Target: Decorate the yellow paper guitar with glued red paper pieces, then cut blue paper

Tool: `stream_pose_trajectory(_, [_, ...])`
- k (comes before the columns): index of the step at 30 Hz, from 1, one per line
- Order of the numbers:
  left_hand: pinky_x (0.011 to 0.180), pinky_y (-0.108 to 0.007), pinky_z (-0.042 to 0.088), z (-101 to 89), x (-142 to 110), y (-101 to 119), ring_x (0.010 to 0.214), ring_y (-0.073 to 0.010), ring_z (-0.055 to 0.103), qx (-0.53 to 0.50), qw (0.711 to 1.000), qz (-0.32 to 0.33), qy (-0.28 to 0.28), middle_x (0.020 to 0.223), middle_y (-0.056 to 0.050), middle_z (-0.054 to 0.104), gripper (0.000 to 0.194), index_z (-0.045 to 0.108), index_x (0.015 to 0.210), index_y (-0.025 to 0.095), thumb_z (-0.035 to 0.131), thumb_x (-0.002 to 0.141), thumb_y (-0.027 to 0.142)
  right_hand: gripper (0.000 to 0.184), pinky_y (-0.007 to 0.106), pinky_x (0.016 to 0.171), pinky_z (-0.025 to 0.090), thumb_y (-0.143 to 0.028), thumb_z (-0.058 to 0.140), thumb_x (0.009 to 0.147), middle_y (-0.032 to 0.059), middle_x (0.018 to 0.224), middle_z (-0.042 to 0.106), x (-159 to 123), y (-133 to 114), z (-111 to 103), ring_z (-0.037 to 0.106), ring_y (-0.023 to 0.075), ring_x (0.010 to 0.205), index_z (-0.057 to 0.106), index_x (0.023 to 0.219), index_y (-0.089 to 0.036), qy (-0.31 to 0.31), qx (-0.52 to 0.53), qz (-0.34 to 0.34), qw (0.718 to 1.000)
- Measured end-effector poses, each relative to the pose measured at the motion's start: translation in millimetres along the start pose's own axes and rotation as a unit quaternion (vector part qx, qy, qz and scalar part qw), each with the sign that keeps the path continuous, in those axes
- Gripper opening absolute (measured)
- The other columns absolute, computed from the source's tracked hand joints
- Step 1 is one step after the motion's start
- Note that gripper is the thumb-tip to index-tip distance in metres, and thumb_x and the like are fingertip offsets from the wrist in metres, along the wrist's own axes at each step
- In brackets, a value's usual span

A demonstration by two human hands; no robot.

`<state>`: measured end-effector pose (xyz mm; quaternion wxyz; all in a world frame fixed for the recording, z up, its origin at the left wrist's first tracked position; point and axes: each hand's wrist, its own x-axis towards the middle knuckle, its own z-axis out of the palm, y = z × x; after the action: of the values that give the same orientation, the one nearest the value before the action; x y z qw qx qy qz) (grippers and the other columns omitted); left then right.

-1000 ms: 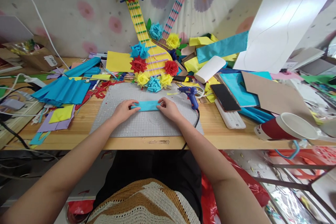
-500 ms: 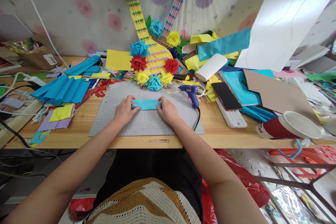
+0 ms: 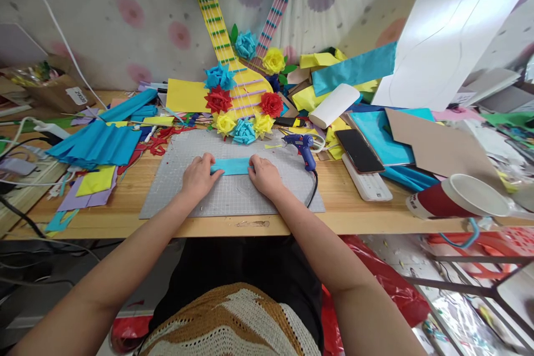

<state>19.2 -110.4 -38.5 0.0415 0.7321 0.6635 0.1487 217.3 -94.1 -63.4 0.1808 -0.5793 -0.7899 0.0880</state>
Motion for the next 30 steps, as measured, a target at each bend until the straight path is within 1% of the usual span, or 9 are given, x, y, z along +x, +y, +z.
stream_pose_trajectory(5, [0.075, -0.032, 0.038, -0.1, 1, -2, 0.091, -0.023, 0.049, 0.005, 0.998, 0.059, -0.019, 0.084, -0.006, 0.059, 0.013, 0.054, 0.092, 0.019, 0.054, 0.083, 0.029, 0.021, 0.027, 0.068, 0.037, -0.022, 0.041, 0.085, 0.0075, 0.085, 0.061, -1, -2, -3, 0.055, 0.0193, 0.08, 0.053, 0.102, -0.017, -0.007, -0.01, -0.006, 1.0])
stream_pose_trajectory(8, [0.078, -0.034, 0.037, 2.5, 2, -4, 0.091, -0.0231, 0.047, 0.017, 0.994, 0.105, -0.026, 0.083, -0.006, 0.059, 0.014, 0.059, 0.094, 0.022, 0.049, 0.085, 0.028, 0.024, 0.027, 0.067, 0.037, -0.023, 0.037, 0.087, 0.0082, 0.088, 0.06, -2, -5, -4, 0.055, 0.0192, 0.081, 0.057, 0.101, -0.019, -0.019, -0.043, -0.02, 0.999])
stream_pose_trajectory(10, [0.08, -0.034, 0.037, 4.3, 4, -5, 0.091, -0.0234, 0.045, 0.019, 0.992, 0.12, -0.027, 0.084, -0.007, 0.058, 0.018, 0.062, 0.095, 0.024, 0.047, 0.086, 0.028, 0.027, 0.027, 0.065, 0.036, -0.024, 0.035, 0.089, 0.0086, 0.09, 0.059, -2, -6, -6, 0.055, 0.0192, 0.081, 0.059, 0.102, -0.02, -0.027, -0.058, -0.023, 0.998])
stream_pose_trajectory(13, [0.082, -0.034, 0.037, 6.4, 6, -8, 0.094, -0.0234, 0.042, 0.001, 0.993, 0.118, -0.013, 0.089, -0.007, 0.054, 0.019, 0.065, 0.094, 0.025, 0.048, 0.085, 0.028, 0.029, 0.026, 0.064, 0.036, -0.023, 0.036, 0.089, 0.0086, 0.091, 0.059, -2, -7, -6, 0.055, 0.019, 0.081, 0.059, 0.105, -0.021, -0.032, -0.064, -0.017, 0.997])
stream_pose_trajectory(18, [0.087, -0.035, 0.037, 8.5, 7, -16, 0.097, -0.0229, 0.04, -0.036, 0.995, 0.092, 0.011, 0.097, -0.007, 0.048, 0.017, 0.068, 0.091, 0.025, 0.056, 0.081, 0.03, 0.029, 0.026, 0.064, 0.036, -0.02, 0.037, 0.088, 0.0081, 0.092, 0.058, -2, -6, -6, 0.055, 0.0183, 0.082, 0.06, 0.106, -0.021, -0.028, -0.061, -0.019, 0.998])
stream_pose_trajectory(22, [0.088, -0.038, 0.035, 8.2, 6, -22, 0.098, -0.0239, 0.04, -0.042, 0.997, 0.065, 0.009, 0.098, -0.007, 0.047, 0.017, 0.068, 0.091, 0.026, 0.057, 0.079, 0.033, 0.029, 0.026, 0.064, 0.035, -0.019, 0.037, 0.087, 0.0078, 0.092, 0.057, -2, -4, -4, 0.054, 0.018, 0.081, 0.06, 0.105, -0.021, -0.025, -0.062, -0.021, 0.998])
stream_pose_trajectory(24, [0.089, -0.04, 0.034, 8.1, 6, -22, 0.098, -0.0245, 0.04, -0.037, 0.997, 0.067, 0.008, 0.099, -0.008, 0.047, 0.019, 0.066, 0.096, 0.026, 0.058, 0.079, 0.032, 0.029, 0.026, 0.064, 0.035, -0.019, 0.037, 0.087, 0.0078, 0.092, 0.057, -2, -3, -3, 0.054, 0.0181, 0.081, 0.06, 0.105, -0.022, -0.023, -0.066, -0.021, 0.997])
stream_pose_trajectory(27, [0.089, -0.042, 0.032, 8.7, 9, -20, 0.099, -0.0243, 0.04, -0.025, 0.993, 0.115, 0.013, 0.104, -0.008, 0.046, 0.025, 0.063, 0.104, 0.027, 0.054, 0.081, 0.024, 0.029, 0.026, 0.064, 0.035, -0.02, 0.037, 0.088, 0.0076, 0.092, 0.057, -3, -3, -3, 0.054, 0.018, 0.082, 0.06, 0.105, -0.022, -0.021, -0.068, -0.021, 0.997])
stream_pose_trajectory(30, [0.087, -0.038, 0.034, 9.6, 13, -20, 0.097, -0.0217, 0.04, -0.02, 0.973, 0.228, -0.033, 0.106, -0.006, 0.048, 0.037, 0.063, 0.105, 0.03, 0.04, 0.084, 0.01, 0.029, 0.026, 0.065, 0.035, -0.02, 0.037, 0.088, 0.0076, 0.092, 0.057, -3, -5, -3, 0.054, 0.0178, 0.082, 0.06, 0.105, -0.022, -0.02, -0.064, -0.019, 0.998])
